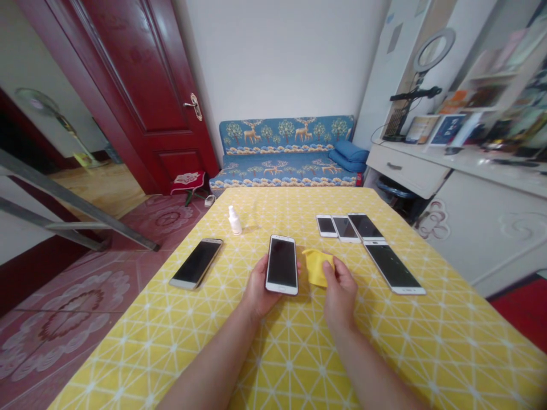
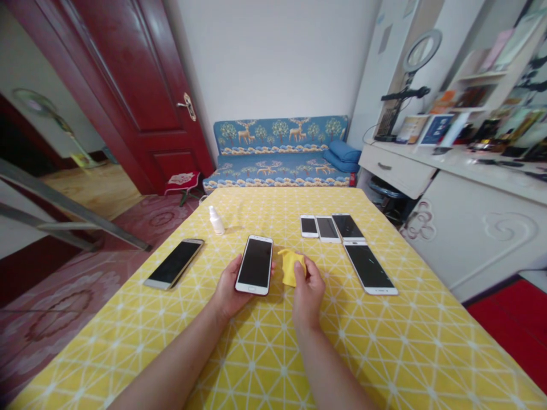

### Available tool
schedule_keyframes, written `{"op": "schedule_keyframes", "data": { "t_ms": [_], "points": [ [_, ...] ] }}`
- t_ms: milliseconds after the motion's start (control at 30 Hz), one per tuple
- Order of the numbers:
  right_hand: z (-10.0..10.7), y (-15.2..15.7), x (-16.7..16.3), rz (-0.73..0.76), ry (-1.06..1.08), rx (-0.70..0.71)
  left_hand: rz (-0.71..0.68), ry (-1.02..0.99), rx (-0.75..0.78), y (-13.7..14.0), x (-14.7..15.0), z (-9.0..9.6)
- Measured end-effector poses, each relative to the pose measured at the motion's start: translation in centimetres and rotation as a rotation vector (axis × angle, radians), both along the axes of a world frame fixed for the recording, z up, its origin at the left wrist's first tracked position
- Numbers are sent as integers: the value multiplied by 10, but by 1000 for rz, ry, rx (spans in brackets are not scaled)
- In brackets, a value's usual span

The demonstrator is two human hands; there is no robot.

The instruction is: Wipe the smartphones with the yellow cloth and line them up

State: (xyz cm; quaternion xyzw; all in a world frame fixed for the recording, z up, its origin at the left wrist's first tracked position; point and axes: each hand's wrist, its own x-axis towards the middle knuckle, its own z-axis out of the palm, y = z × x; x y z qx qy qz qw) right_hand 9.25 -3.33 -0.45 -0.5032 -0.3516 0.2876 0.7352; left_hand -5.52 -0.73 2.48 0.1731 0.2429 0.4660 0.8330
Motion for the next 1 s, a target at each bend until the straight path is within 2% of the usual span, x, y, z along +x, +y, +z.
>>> {"op": "schedule_keyframes", "data": {
  "t_ms": [67,133,200,267,367,433,500,567,633,700,800,900,1000],
  "points": [
    [8,-9,-7,104,-270,109,65,41,-17,-1,3,1],
    [14,-18,-16,288,-522,274,92,51,-36,-3,4,2],
    [18,-25,-25,478,-704,400,43,37,-67,-3,3,3],
    [19,-27,-31,589,-813,441,-22,21,-91,-3,0,2],
    [13,-22,-29,567,-873,403,40,26,-99,-1,-1,2],
    [7,-15,-23,490,-881,332,123,56,-92,-2,1,2],
    [1,-8,-15,401,-865,243,150,117,-70,-4,4,3],
    [-2,-3,-8,320,-823,165,85,193,-37,-7,7,5],
    [-3,0,-3,255,-769,125,-40,258,-4,-11,8,5],
    [0,0,-1,215,-724,128,-153,300,29,-14,9,5],
    [6,-3,0,206,-700,179,-222,281,88,-17,8,4],
    [9,-5,-5,276,-737,267,-226,186,141,-16,6,3],
    [11,-10,-12,439,-786,359,-161,134,97,-13,4,-1]
  ]
}}
